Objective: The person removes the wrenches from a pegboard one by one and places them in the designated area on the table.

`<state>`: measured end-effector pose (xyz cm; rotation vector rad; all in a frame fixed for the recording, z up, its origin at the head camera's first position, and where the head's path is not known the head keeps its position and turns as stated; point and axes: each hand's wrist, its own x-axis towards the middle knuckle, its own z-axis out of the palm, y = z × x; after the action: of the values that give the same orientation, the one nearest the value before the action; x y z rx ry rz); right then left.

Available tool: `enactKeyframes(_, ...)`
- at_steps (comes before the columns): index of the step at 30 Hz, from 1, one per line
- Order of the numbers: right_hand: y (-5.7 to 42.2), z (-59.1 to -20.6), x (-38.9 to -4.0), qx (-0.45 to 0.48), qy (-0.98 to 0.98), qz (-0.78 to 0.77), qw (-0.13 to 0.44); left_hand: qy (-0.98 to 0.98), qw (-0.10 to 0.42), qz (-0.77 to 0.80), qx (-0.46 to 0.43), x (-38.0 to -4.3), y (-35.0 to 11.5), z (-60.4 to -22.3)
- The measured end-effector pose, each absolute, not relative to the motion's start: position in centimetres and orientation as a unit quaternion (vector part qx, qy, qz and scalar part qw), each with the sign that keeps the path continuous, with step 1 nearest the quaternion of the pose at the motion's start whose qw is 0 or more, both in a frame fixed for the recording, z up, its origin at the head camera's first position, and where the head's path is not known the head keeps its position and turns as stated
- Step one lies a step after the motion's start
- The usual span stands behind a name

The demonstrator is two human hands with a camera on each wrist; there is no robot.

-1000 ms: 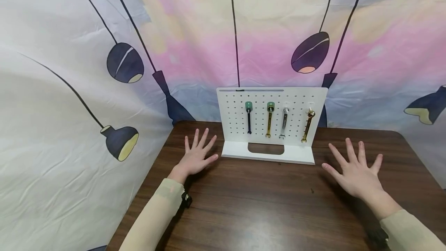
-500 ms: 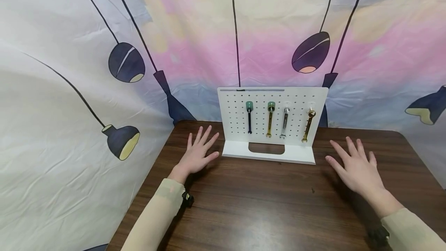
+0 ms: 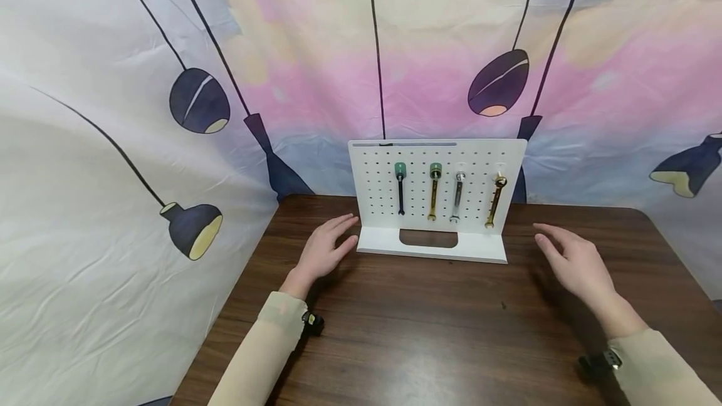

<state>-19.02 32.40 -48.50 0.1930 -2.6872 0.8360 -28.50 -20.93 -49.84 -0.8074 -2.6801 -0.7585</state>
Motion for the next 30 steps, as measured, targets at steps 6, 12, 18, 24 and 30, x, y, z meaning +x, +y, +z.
enactKeyframes(6,31.8,-49.7,-20.2,0.061,-0.893,0.399,0.198,-0.858,0.143,-0.432,-0.238,-28.9,-17.9,-49.8)
enactKeyframes(12,30.0,-50.8,-22.7,0.051,-0.807,0.551,0.208,-0.783,0.147,-0.573,-0.191,-29.6,-14.1,-49.3)
enactKeyframes(18,28.9,-50.0,-25.7,-0.015,-0.728,0.652,0.212,-0.713,0.147,-0.667,-0.159,-30.7,-10.3,-48.4)
enactKeyframes(24,28.7,-49.0,-28.1,-0.024,-0.723,0.668,0.174,-0.688,0.138,-0.701,-0.127,-31.9,-8.0,-48.3)
enactKeyframes(30,28.4,-48.3,-29.4,-0.041,-0.750,0.643,0.153,-0.683,0.134,-0.712,-0.092,-32.6,-6.6,-48.2)
